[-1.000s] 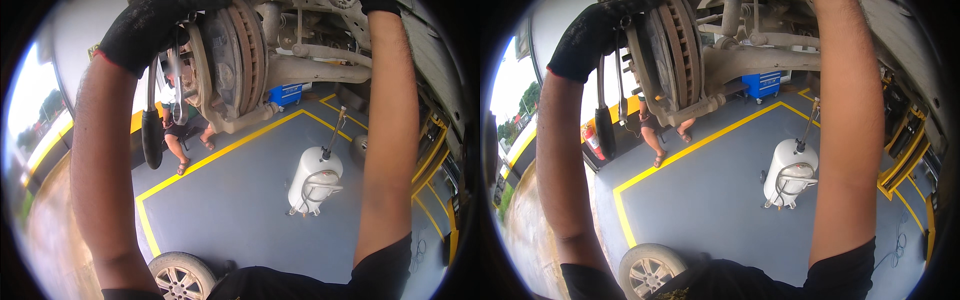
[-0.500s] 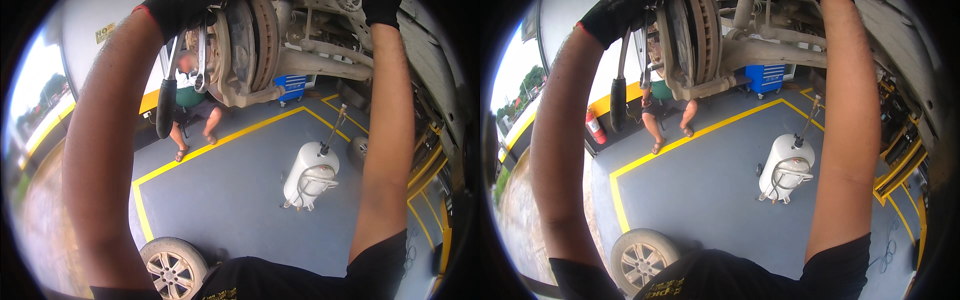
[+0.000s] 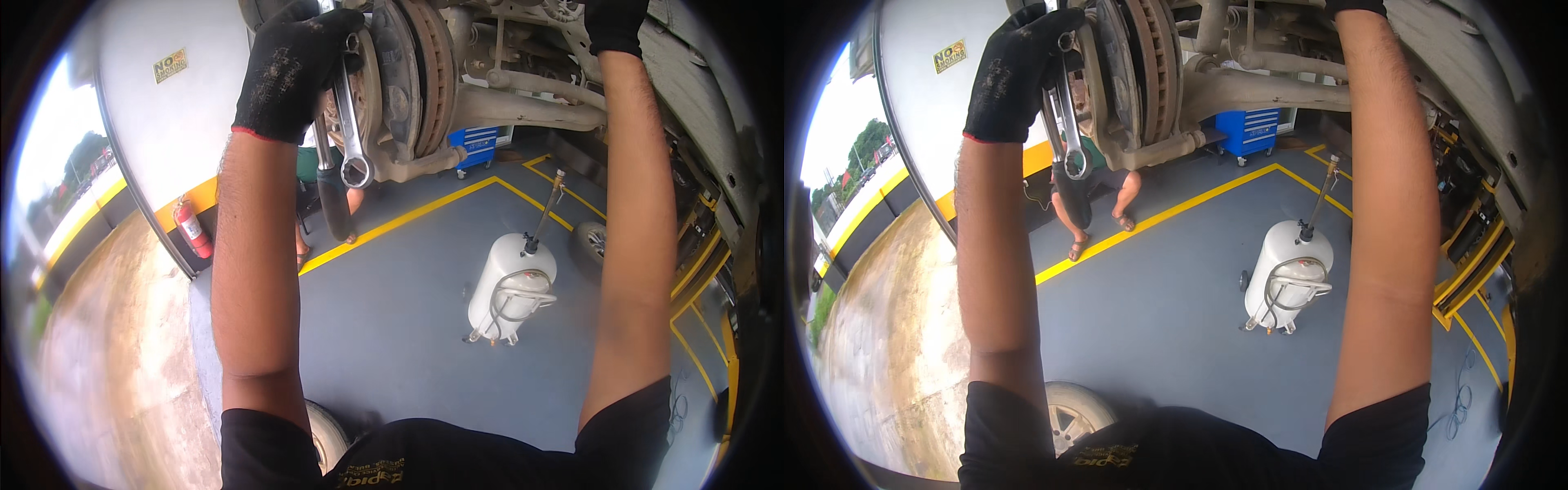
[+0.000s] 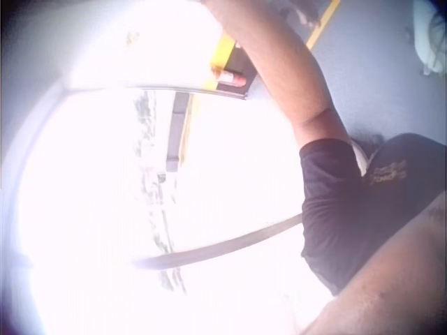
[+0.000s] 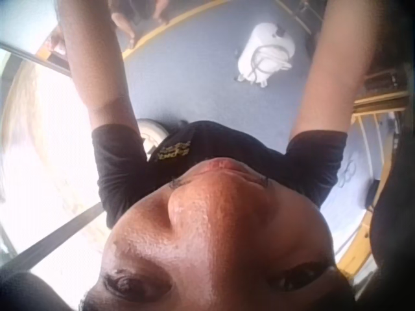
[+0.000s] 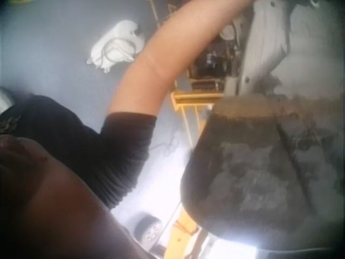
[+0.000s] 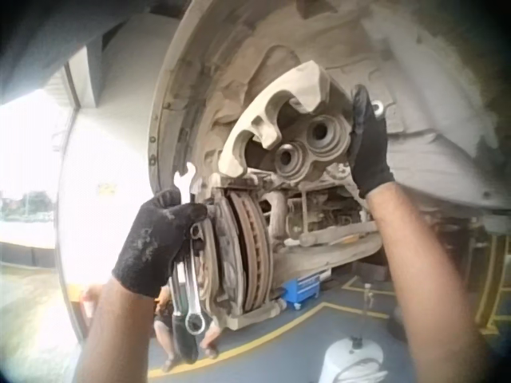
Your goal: The person removes brake pads from a vehicle's caliper using a wrench, then retrieves a hammer and a pneumatic tool from a toolbox. They use the hammer and pneumatic tool to strike the brake rotor hub, likely to loosen or remove it.
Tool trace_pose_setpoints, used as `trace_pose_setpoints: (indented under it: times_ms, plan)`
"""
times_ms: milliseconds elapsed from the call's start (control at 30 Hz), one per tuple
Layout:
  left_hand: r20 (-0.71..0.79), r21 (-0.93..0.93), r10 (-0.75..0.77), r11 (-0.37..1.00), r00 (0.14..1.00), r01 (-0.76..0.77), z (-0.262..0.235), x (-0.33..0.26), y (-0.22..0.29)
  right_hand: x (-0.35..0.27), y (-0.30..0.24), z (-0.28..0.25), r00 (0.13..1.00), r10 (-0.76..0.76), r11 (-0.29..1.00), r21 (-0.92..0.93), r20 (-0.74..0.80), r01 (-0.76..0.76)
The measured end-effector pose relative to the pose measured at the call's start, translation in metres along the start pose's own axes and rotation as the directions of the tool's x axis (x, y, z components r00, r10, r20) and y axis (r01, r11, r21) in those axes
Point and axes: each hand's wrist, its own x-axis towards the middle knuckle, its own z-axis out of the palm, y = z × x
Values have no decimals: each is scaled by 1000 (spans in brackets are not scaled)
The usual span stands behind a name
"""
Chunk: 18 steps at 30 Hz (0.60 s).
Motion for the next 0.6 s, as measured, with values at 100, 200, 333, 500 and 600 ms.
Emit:
trace_pose_setpoints:
  times_ms: [100,200,333,500,600]
  plan:
    - [-1,-37,180,983,984,-180,-25,-1,-26,-10,7,-14,956,-294,871,-406,23,277]
    - [-74,-42,116,992,990,-120,-42,-38,-36,-45,-19,-13,990,46,980,196,-136,-18]
    - [87,28,-147,989,985,145,-60,-101,-58,-68,-75,-28,879,475,472,854,-37,-219]
    - [343,89,-460,884,819,460,-96,-175,-130,-136,-85,-58,847,531,791,374,-24,-485]
    - [285,112,-584,808,760,579,-117,-214,-171,-142,-136,-61,682,727,535,561,74,-632]
